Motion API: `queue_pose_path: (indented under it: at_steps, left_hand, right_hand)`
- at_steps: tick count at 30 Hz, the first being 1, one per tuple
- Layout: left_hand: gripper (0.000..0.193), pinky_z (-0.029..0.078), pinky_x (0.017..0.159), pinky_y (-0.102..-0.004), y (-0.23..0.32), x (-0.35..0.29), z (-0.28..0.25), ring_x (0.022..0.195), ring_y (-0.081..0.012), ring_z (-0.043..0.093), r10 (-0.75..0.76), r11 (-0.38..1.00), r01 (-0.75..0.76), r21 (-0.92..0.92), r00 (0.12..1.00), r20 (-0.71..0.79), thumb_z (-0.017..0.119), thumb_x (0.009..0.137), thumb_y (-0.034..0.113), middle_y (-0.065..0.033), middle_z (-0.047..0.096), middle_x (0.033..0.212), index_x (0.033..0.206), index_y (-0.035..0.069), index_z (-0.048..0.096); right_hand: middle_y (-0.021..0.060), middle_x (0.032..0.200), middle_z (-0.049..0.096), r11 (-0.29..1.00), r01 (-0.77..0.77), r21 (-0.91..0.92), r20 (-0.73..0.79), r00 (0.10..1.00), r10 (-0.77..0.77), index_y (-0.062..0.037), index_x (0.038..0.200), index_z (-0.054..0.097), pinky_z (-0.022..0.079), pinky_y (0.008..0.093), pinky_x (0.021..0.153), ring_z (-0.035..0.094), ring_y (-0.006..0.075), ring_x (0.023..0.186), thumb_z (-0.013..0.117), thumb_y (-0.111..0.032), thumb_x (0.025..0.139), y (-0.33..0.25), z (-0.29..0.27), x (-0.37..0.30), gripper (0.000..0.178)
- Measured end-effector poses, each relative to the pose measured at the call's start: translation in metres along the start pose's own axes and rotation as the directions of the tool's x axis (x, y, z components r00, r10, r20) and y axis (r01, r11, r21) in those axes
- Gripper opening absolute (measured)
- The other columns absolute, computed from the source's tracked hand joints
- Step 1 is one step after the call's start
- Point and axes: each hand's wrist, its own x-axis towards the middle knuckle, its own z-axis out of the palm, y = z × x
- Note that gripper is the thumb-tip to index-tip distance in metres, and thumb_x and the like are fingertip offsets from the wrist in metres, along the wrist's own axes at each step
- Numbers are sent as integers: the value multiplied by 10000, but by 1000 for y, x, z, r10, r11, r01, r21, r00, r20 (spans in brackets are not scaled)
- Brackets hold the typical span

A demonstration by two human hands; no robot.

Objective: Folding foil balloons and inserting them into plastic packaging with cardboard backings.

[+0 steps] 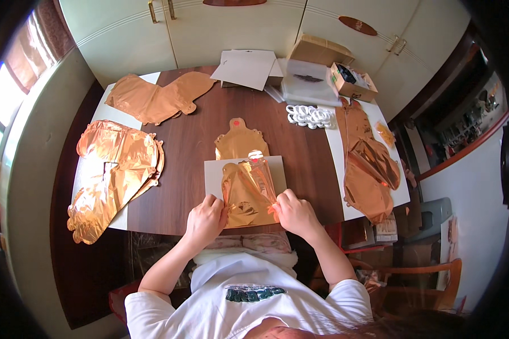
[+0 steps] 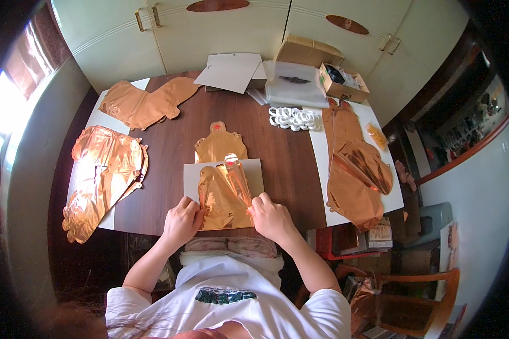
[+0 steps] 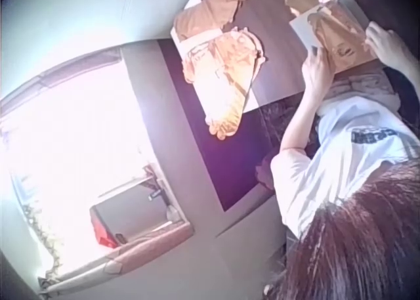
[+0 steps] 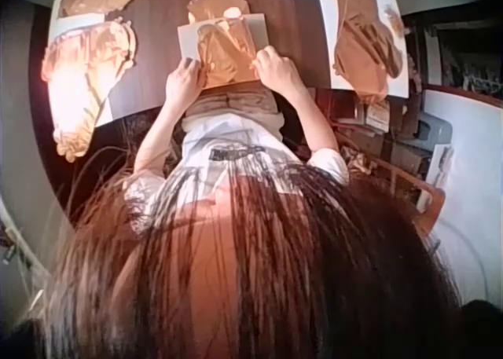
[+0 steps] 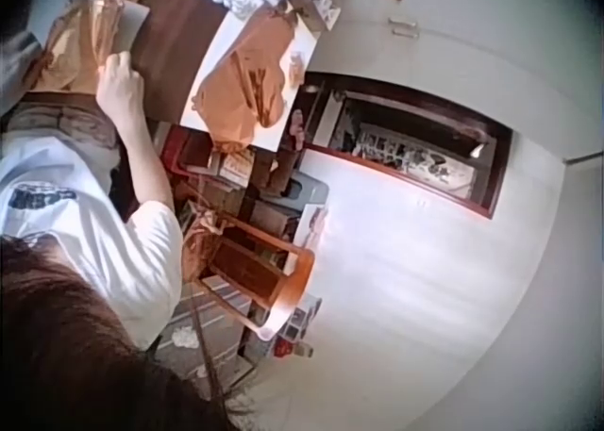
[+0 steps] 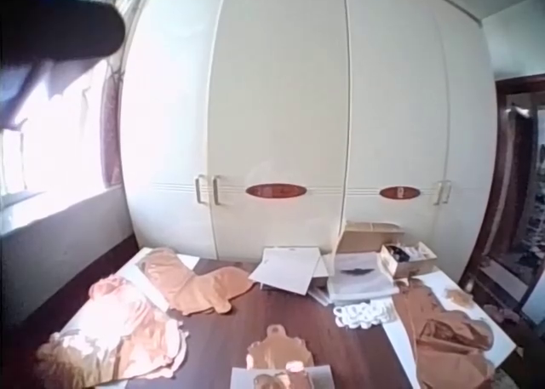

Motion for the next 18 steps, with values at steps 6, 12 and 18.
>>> queue_pose_path:
  at_steps: [6,12,18]
  left_hand:
    - [167,488,517,-400,0,1,2,593,-319,568,1,999,0,49,1000,-21,613,845,145,-124,516,778,756,25,537]
    - [194,484,486,-395,3,-3,5,552,-303,565,-21,985,32,170,997,-70,611,865,173,-119,517,786,754,31,537]
    - [222,492,693,-374,26,-19,-1,871,-277,556,209,960,-160,230,955,-208,696,718,110,-103,547,956,896,47,579]
  right_hand:
    - [177,859,558,995,-76,58,11,997,75,1,1024,472,527,426,516,626,360,636,595,-211,868,0,-2,6,291]
    - [193,893,572,999,-51,-16,61,997,52,19,1277,410,535,414,527,639,356,650,566,-230,885,-3,-4,5,489]
    - [191,897,572,991,-82,-109,114,989,95,36,1303,393,538,396,527,645,327,638,546,-217,884,-8,-4,7,512]
